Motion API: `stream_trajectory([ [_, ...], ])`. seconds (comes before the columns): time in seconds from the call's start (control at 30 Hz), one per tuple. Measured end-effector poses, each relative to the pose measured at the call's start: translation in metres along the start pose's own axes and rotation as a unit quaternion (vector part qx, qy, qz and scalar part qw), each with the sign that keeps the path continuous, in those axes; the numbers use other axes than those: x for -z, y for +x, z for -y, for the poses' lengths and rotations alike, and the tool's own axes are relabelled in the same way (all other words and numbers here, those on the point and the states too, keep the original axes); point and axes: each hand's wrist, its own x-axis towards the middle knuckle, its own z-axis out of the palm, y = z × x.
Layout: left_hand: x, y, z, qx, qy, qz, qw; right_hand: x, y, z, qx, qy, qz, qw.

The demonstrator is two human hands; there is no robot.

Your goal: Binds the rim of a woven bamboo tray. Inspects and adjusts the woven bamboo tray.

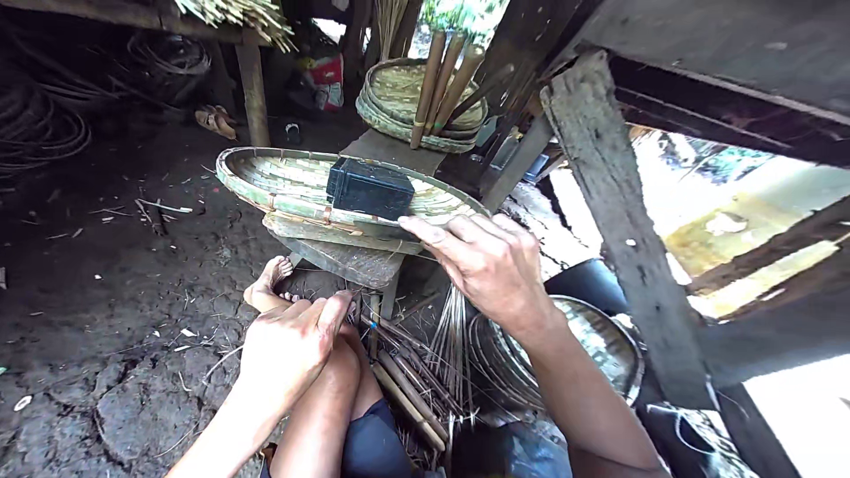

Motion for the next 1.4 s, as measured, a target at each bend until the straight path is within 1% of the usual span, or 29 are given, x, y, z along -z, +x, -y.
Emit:
stream_trajectory([
  [0.17,0.002,-0.003,0.002,-0.001,-0.002,0.002,1.0,-0.007,-0.006,0.001,0.017,-0.04,-0.029,0.999],
  [0.3,0.004,-0.002,0.0,-0.009,0.0,0.007,1.0,-0.009,-0.01,0.002,0.016,-0.039,-0.042,0.998],
  [0.4,0.012,-0.003,0.006,0.013,0.006,0.01,1.0,-0.009,-0.022,-0.004,0.02,-0.022,-0.008,1.0],
  [0.47,0.026,-0.013,0.017,0.069,-0.006,0.03,0.997,-0.017,-0.054,-0.015,0.008,0.006,0.047,0.999],
  [0.5,0.035,-0.022,0.028,0.103,-0.02,0.051,0.993,-0.024,-0.079,-0.02,-0.018,0.044,0.056,0.997],
  [0.53,0.039,-0.032,0.041,0.14,-0.041,0.089,0.985,-0.026,-0.103,-0.024,-0.066,0.085,0.045,0.993],
  [0.57,0.037,-0.044,0.054,0.17,-0.058,0.143,0.973,-0.022,-0.122,-0.026,-0.131,0.127,0.023,0.983],
  [0.6,0.034,-0.053,0.063,0.189,-0.076,0.221,0.954,-0.014,-0.137,-0.025,-0.202,0.183,-0.004,0.962],
  [0.63,0.031,-0.057,0.07,0.198,-0.109,0.291,0.93,-0.009,-0.147,-0.02,-0.266,0.239,-0.039,0.933],
  [0.67,0.025,-0.057,0.074,0.185,-0.128,0.311,0.923,-0.006,-0.151,-0.015,-0.317,0.295,-0.078,0.898],
  [0.7,0.019,-0.05,0.076,0.156,-0.128,0.284,0.937,-0.006,-0.15,-0.013,-0.351,0.344,-0.099,0.865],
  [0.73,0.016,-0.035,0.075,0.129,-0.119,0.227,0.958,-0.006,-0.145,-0.014,-0.369,0.389,-0.11,0.837],
  [0.77,0.016,-0.014,0.07,0.105,-0.109,0.162,0.975,-0.006,-0.14,-0.015,-0.374,0.423,-0.114,0.817],
  [0.8,0.019,0.011,0.065,0.075,-0.099,0.105,0.987,-0.005,-0.135,-0.016,-0.37,0.448,-0.113,0.806],
  [0.83,0.023,0.036,0.061,0.042,-0.089,0.067,0.993,-0.005,-0.13,-0.016,-0.363,0.464,-0.109,0.801],
  [0.87,0.025,0.059,0.058,0.01,-0.083,0.053,0.995,-0.004,-0.125,-0.014,-0.356,0.472,-0.105,0.799],
  [0.9,0.024,0.08,0.058,-0.02,-0.083,0.061,0.995,-0.004,-0.121,-0.011,-0.35,0.474,-0.099,0.802],
  [0.93,0.022,0.098,0.06,-0.047,-0.089,0.082,0.991,-0.004,-0.118,-0.009,-0.342,0.471,-0.092,0.808],
  [0.97,0.018,0.113,0.063,-0.065,-0.105,0.122,0.985,-0.005,-0.116,-0.006,-0.337,0.47,-0.085,0.811],
  [1.03,0.011,0.135,0.07,-0.08,-0.155,0.215,0.961,-0.008,-0.115,-0.001,-0.328,0.471,-0.077,0.815],
  [1.07,0.009,0.143,0.073,-0.08,-0.184,0.248,0.948,-0.008,-0.115,0.001,-0.322,0.472,-0.074,0.818],
  [1.13,0.009,0.154,0.077,-0.071,-0.209,0.287,0.932,-0.01,-0.118,0.002,-0.316,0.475,-0.067,0.819],
  [1.17,0.01,0.156,0.077,-0.074,-0.196,0.289,0.934,-0.011,-0.12,0.002,-0.316,0.476,-0.065,0.818],
  [1.23,0.011,0.153,0.074,-0.117,-0.139,0.255,0.95,-0.012,-0.124,0.002,-0.322,0.475,-0.061,0.817],
  [1.3,0.011,0.146,0.07,-0.179,-0.042,0.187,0.965,-0.014,-0.127,0.002,-0.33,0.469,-0.059,0.817],
  [1.37,0.012,0.138,0.068,-0.218,0.055,0.123,0.967,-0.015,-0.13,0.002,-0.335,0.468,-0.054,0.816],
  [1.4,0.012,0.134,0.069,-0.225,0.08,0.106,0.965,-0.015,-0.13,0.003,-0.336,0.472,-0.049,0.813],
])
